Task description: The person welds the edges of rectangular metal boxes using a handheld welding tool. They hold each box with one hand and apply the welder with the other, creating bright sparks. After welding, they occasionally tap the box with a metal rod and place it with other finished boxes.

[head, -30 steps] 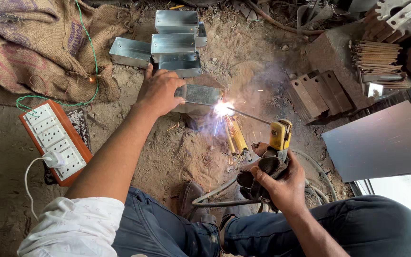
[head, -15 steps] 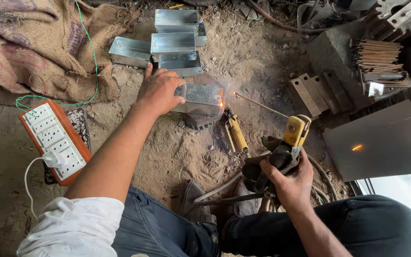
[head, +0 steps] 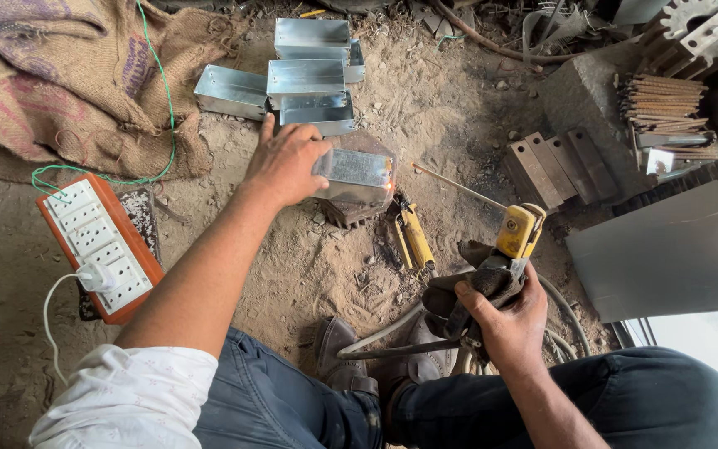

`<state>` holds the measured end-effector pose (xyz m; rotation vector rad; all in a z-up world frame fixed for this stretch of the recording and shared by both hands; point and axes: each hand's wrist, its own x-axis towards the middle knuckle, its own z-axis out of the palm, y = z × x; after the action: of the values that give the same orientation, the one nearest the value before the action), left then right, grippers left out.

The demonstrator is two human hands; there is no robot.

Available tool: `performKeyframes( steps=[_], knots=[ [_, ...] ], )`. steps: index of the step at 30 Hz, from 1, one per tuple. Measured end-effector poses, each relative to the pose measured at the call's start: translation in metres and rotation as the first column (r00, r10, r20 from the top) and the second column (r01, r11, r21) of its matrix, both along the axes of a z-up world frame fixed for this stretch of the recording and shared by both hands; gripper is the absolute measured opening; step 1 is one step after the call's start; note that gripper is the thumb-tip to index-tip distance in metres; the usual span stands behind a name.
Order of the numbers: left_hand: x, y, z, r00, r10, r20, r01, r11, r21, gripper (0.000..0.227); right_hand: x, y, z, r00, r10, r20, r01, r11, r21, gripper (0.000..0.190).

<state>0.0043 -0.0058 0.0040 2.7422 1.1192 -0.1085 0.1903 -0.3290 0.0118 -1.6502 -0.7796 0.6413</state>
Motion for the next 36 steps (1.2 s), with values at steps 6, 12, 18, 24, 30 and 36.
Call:
performKeyframes(
  steps=[6, 12, 18, 24, 30, 36],
  knots=[
    [0.009, -0.003, -0.013, 0.997, -0.073, -0.031, 0.075, 0.994, 0.075, 0.098, 0.002, 0.001, -0.002, 1.000, 0.011, -0.018, -0.011, 0.999, 0.048, 0.057],
    [0.012, 0.003, -0.033, 0.994, -0.112, 0.014, 0.109, 0.985, 0.134, 0.086, 0.005, 0.004, -0.001, 0.999, -0.033, -0.009, 0.033, 0.999, 0.010, 0.055],
    [0.007, 0.004, -0.027, 0.976, -0.216, 0.023, 0.202, 0.940, 0.274, 0.055, 0.014, 0.002, -0.002, 0.997, -0.073, -0.012, 0.074, 0.996, 0.047, 0.049],
    [0.012, -0.002, 0.012, 0.861, -0.346, 0.372, 0.184, 0.895, 0.407, 0.034, 0.030, -0.002, -0.004, 0.986, -0.166, 0.003, 0.164, 0.980, 0.112, 0.042],
    [0.011, -0.023, 0.047, 0.756, -0.424, 0.498, 0.197, 0.874, 0.445, 0.038, 0.035, -0.001, -0.007, 0.977, -0.168, -0.129, 0.186, 0.972, 0.143, 0.039],
    [0.004, -0.036, 0.065, 0.750, -0.412, 0.518, 0.154, 0.869, 0.469, 0.040, 0.033, 0.000, -0.008, 0.972, -0.160, -0.171, 0.192, 0.962, 0.195, 0.038]
  ],
)
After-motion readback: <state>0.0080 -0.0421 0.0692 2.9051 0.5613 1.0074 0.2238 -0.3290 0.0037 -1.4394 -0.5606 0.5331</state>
